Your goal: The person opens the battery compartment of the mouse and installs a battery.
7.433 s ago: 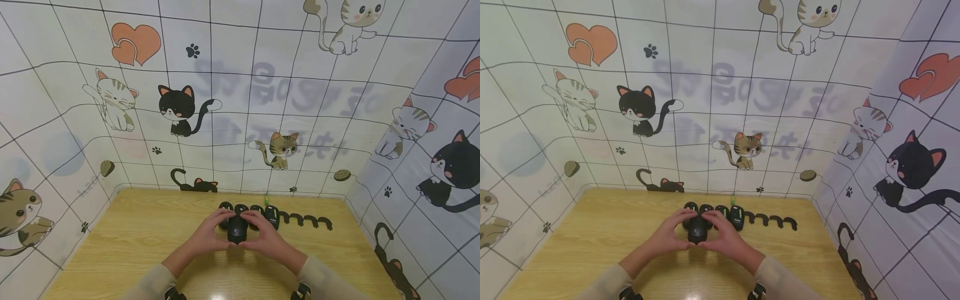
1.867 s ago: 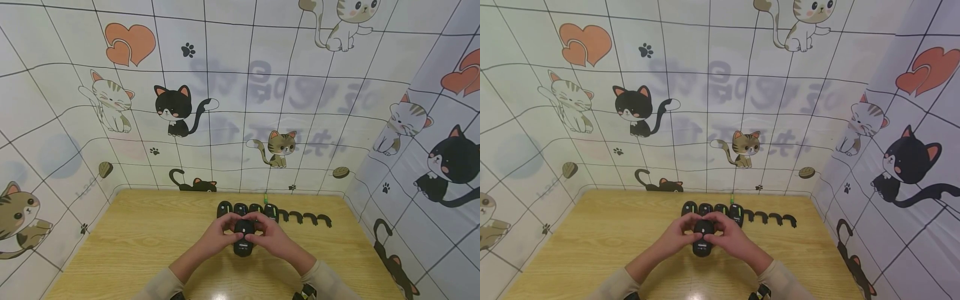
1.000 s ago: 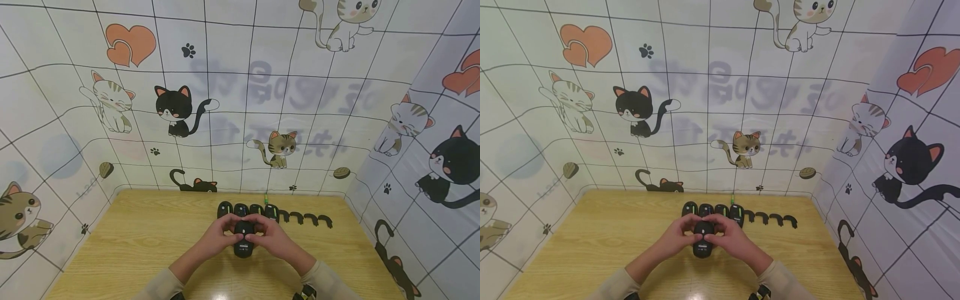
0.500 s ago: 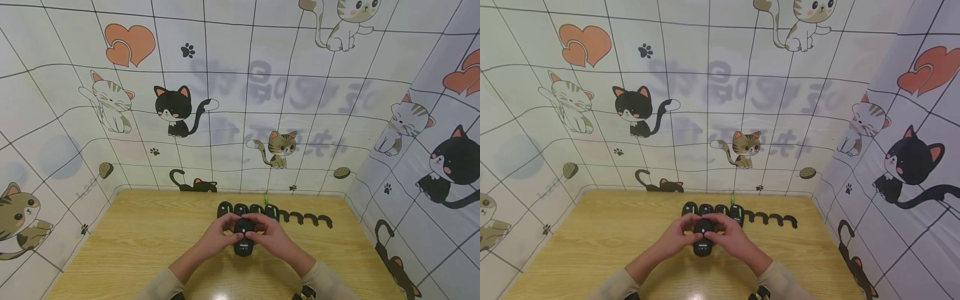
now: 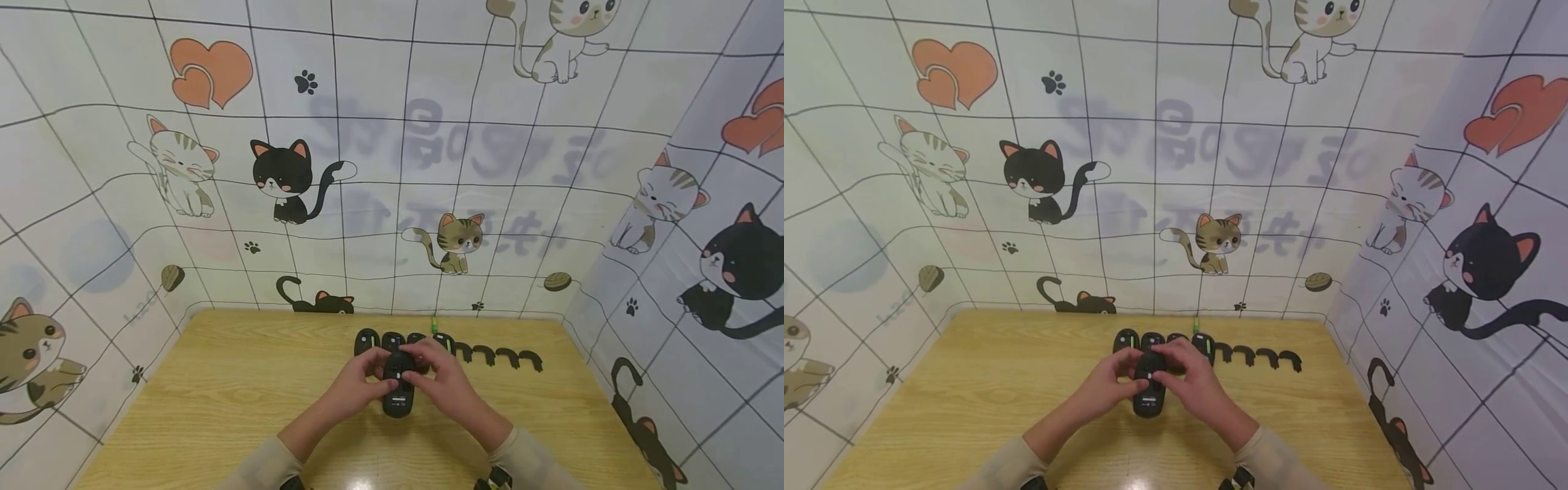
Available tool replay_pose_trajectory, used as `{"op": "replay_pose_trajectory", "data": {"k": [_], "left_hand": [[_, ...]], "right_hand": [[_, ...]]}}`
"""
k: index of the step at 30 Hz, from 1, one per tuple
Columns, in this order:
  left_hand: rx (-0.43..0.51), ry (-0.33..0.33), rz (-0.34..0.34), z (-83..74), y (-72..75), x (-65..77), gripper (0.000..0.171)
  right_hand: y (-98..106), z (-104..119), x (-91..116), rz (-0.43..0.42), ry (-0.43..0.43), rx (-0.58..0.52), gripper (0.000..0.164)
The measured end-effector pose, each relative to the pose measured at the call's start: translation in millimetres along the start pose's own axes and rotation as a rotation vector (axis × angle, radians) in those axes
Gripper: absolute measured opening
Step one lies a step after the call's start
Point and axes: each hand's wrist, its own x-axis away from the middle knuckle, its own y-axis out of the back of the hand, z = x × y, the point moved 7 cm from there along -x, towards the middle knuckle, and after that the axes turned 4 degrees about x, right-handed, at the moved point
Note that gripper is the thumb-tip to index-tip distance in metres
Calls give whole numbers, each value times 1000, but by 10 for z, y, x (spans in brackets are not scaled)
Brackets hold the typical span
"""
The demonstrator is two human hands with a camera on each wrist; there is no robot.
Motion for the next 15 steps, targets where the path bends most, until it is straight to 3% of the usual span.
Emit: {"op": "replay_pose_trajectory", "data": {"k": [4,15], "left_hand": [[-29,7,6,10,-3,-6,38],[-22,31,42,43,-23,20,42]], "right_hand": [[30,-20,-12,-30,-45,-1,45],[107,-81,-11,-62,-131,-240,44]]}}
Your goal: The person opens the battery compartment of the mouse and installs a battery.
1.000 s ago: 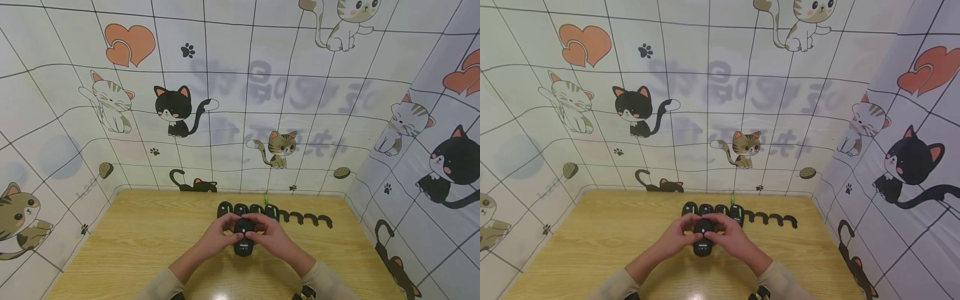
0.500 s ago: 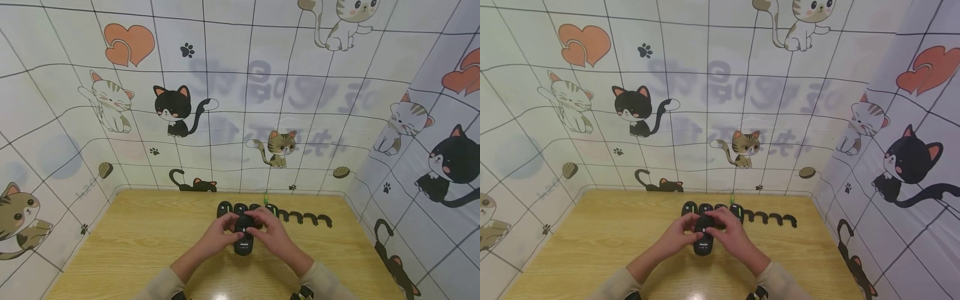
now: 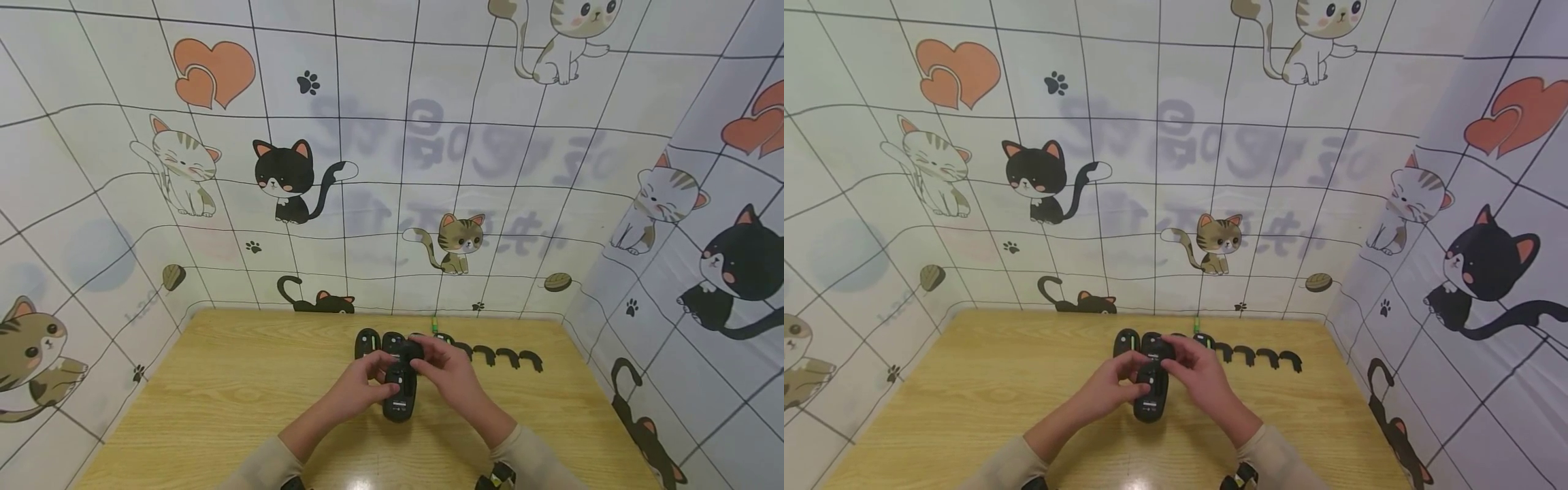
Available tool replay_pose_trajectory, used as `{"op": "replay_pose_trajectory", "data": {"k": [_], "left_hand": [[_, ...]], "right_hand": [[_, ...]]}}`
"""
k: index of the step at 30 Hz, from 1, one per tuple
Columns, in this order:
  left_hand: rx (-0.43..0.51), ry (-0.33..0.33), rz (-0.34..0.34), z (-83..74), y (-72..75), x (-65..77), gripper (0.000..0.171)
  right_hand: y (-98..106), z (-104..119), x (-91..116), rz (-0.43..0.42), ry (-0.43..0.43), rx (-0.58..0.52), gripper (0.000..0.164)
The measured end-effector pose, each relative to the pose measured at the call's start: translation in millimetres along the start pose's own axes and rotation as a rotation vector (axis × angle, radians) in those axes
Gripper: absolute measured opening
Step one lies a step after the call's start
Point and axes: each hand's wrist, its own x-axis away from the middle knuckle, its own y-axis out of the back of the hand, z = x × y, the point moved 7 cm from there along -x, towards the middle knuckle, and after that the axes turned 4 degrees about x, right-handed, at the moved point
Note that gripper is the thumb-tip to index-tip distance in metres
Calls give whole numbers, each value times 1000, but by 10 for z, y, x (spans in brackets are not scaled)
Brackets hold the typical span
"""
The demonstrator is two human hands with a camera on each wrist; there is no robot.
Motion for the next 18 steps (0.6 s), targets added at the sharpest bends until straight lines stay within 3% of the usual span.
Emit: {"op": "replay_pose_trajectory", "data": {"k": [6,18], "left_hand": [[0,-1,-4,-5,12,7,42],[12,-2,-26,-32,46,19,43]], "right_hand": [[109,-67,4,38,-20,-36,45],[546,-312,55,139,-105,56,48]]}}
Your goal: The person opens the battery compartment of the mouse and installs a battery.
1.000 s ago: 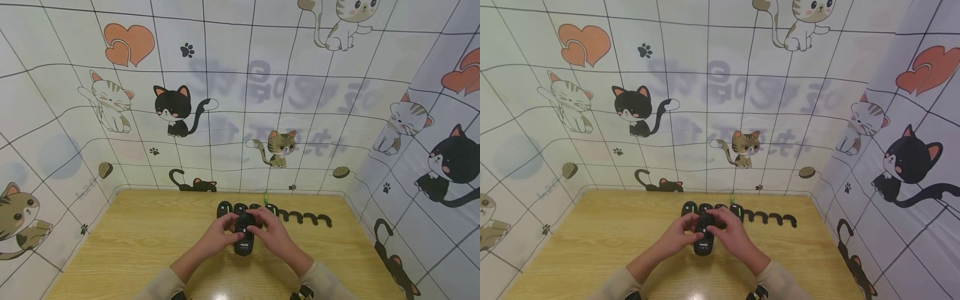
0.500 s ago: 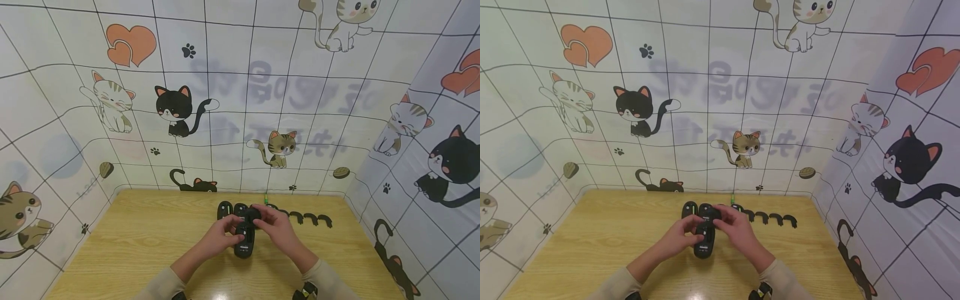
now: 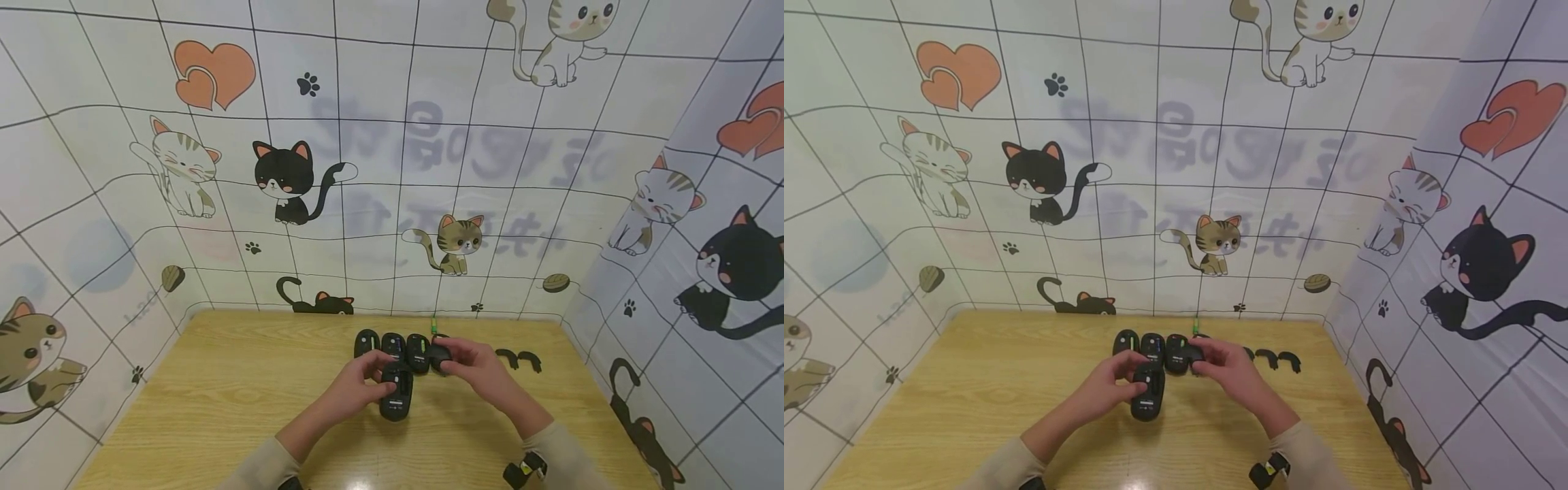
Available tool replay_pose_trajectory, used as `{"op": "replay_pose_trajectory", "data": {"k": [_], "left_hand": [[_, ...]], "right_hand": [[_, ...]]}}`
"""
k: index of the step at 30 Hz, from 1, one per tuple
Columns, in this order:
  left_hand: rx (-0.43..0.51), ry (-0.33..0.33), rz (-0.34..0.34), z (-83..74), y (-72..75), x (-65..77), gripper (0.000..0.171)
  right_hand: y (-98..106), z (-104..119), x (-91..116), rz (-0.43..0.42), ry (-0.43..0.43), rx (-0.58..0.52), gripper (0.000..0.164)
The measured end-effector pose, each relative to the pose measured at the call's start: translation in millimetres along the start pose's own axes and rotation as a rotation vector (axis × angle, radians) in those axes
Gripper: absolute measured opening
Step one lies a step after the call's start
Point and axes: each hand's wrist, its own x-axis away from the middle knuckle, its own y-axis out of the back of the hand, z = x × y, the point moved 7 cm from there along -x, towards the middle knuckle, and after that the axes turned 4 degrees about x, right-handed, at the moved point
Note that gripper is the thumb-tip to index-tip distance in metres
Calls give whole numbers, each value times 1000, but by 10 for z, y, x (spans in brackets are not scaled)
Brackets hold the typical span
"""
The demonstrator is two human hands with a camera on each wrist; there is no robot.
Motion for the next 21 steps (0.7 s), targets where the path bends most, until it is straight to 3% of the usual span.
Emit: {"op": "replay_pose_trajectory", "data": {"k": [14,21], "left_hand": [[5,3,-12,15,23,9,44],[-10,-10,-20,49,32,-6,44]], "right_hand": [[655,-381,217,-63,-94,99,47],[999,-560,331,-108,-99,181,49]]}}
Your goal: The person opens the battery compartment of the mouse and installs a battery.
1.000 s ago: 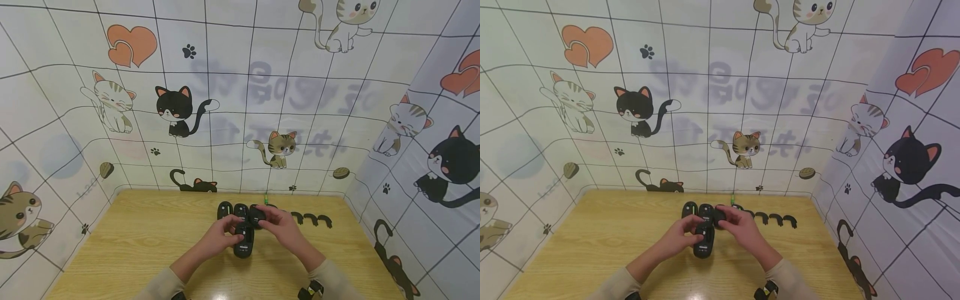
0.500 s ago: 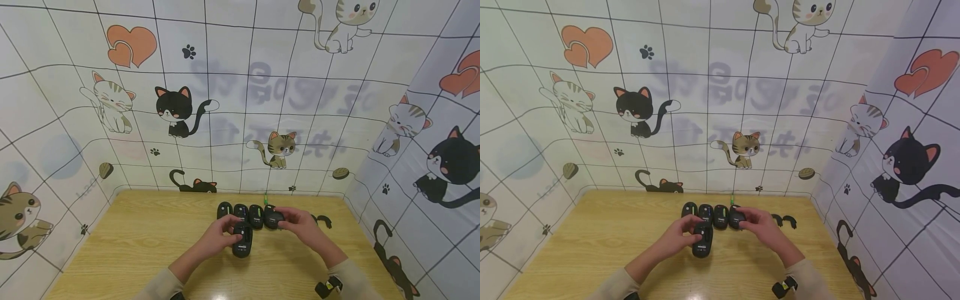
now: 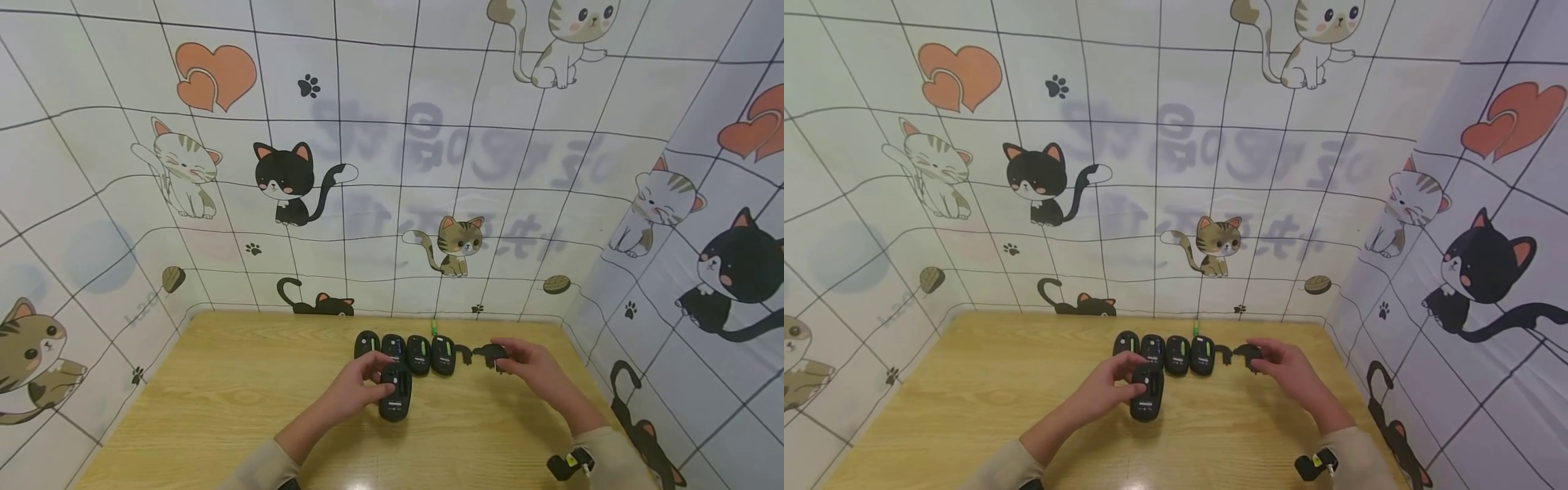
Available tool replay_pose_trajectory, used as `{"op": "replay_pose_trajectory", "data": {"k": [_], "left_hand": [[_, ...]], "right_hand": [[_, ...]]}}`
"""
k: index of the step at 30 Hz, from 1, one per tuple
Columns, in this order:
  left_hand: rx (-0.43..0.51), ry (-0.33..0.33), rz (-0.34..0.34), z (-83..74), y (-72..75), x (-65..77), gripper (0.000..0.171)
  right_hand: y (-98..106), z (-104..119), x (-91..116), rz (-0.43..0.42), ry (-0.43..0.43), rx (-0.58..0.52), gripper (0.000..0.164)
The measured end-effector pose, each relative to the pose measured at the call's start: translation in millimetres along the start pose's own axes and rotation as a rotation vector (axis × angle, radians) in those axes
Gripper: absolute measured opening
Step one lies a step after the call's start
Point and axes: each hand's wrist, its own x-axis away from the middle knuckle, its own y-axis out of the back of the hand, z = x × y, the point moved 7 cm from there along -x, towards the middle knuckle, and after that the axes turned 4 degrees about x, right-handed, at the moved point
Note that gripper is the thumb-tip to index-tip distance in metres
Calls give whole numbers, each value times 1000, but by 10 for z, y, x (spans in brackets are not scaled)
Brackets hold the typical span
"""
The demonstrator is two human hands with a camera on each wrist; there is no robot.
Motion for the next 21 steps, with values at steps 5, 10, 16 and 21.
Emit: {"op": "replay_pose_trajectory", "data": {"k": [5,10,16,21], "left_hand": [[-6,-8,-2,-7,8,-3,44],[-1,-1,-2,-14,9,7,44],[6,3,-3,-18,4,14,45],[6,8,-4,-7,10,13,45]], "right_hand": [[160,-149,34,-26,-10,42,49],[273,-264,56,-42,-23,40,49],[402,-360,68,-65,-20,80,47],[504,-480,90,-68,-37,118,47]]}}
